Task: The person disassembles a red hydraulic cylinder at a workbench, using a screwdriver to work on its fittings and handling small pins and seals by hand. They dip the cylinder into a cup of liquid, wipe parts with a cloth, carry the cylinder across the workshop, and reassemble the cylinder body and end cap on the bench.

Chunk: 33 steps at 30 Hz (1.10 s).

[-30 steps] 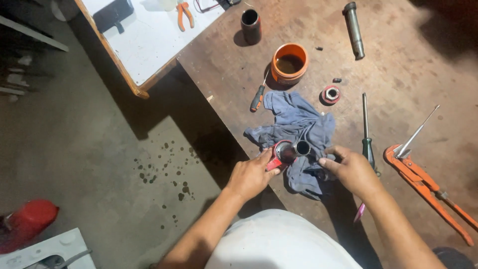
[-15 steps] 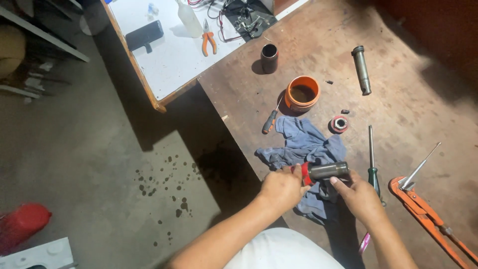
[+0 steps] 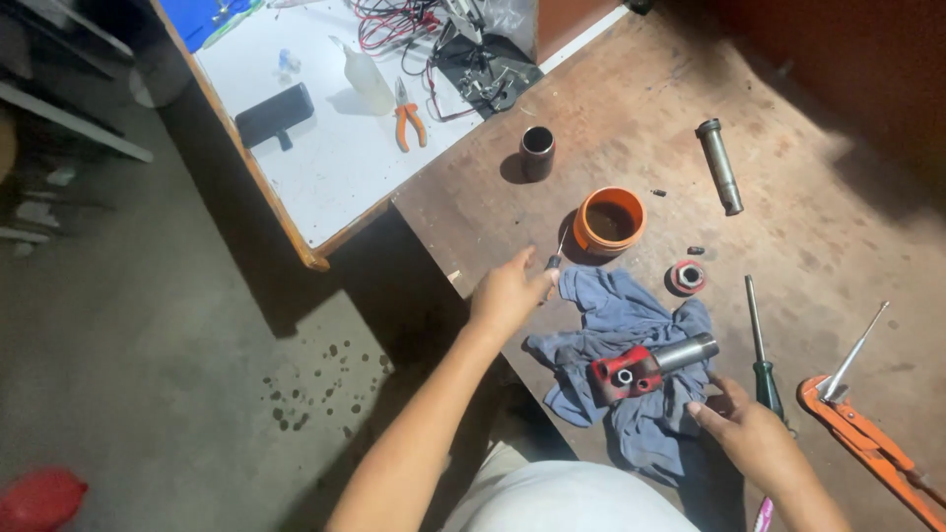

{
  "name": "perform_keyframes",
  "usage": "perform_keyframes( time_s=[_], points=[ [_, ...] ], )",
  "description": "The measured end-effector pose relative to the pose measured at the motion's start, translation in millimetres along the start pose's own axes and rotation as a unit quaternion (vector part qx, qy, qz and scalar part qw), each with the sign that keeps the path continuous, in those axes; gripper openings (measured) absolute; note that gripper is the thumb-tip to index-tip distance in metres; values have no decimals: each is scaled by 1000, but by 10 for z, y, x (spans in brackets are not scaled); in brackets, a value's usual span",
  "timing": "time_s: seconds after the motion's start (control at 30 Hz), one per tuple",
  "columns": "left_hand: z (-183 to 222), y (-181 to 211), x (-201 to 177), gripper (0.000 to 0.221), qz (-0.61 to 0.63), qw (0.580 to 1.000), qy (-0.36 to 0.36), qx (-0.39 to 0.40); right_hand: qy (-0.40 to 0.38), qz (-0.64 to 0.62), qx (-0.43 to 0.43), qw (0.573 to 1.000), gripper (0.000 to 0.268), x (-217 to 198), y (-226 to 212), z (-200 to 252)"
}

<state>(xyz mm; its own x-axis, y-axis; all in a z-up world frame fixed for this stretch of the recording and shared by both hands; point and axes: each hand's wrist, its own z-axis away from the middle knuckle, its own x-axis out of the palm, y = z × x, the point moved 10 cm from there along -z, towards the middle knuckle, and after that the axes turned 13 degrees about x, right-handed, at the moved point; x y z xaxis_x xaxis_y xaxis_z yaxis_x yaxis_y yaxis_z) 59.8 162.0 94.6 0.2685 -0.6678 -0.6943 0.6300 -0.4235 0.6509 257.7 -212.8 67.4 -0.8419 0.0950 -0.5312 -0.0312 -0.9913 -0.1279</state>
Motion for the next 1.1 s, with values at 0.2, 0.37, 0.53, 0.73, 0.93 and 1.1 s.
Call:
perform_keyframes(
  time_s=[0.2,0.37,0.53,0.73,0.93,1.1],
  points=[
    [-1675,-413,-497,122,94,975,201,34,-43,-83,109,990,73,85,43,125],
    [-2250,-592,-523,90,171,952,250,54,-54,-111,168,978,74,353,547,-399],
    [-1930,-737,-384,75,624,743,243,25,-66,-316,198,925,72,403,536,-407],
    [-1154,-283,-173,81,792,599,48,-109,33,-121,191,973,69,-14,52,-63],
    [-402,-266,90,87,741,643,51,-187,93,73,75,990,69,-142,-77,-159],
    [300,188,181,93,689,704,23,-169,64,-137,-20,988,58,-143,-482,485]
  ],
)
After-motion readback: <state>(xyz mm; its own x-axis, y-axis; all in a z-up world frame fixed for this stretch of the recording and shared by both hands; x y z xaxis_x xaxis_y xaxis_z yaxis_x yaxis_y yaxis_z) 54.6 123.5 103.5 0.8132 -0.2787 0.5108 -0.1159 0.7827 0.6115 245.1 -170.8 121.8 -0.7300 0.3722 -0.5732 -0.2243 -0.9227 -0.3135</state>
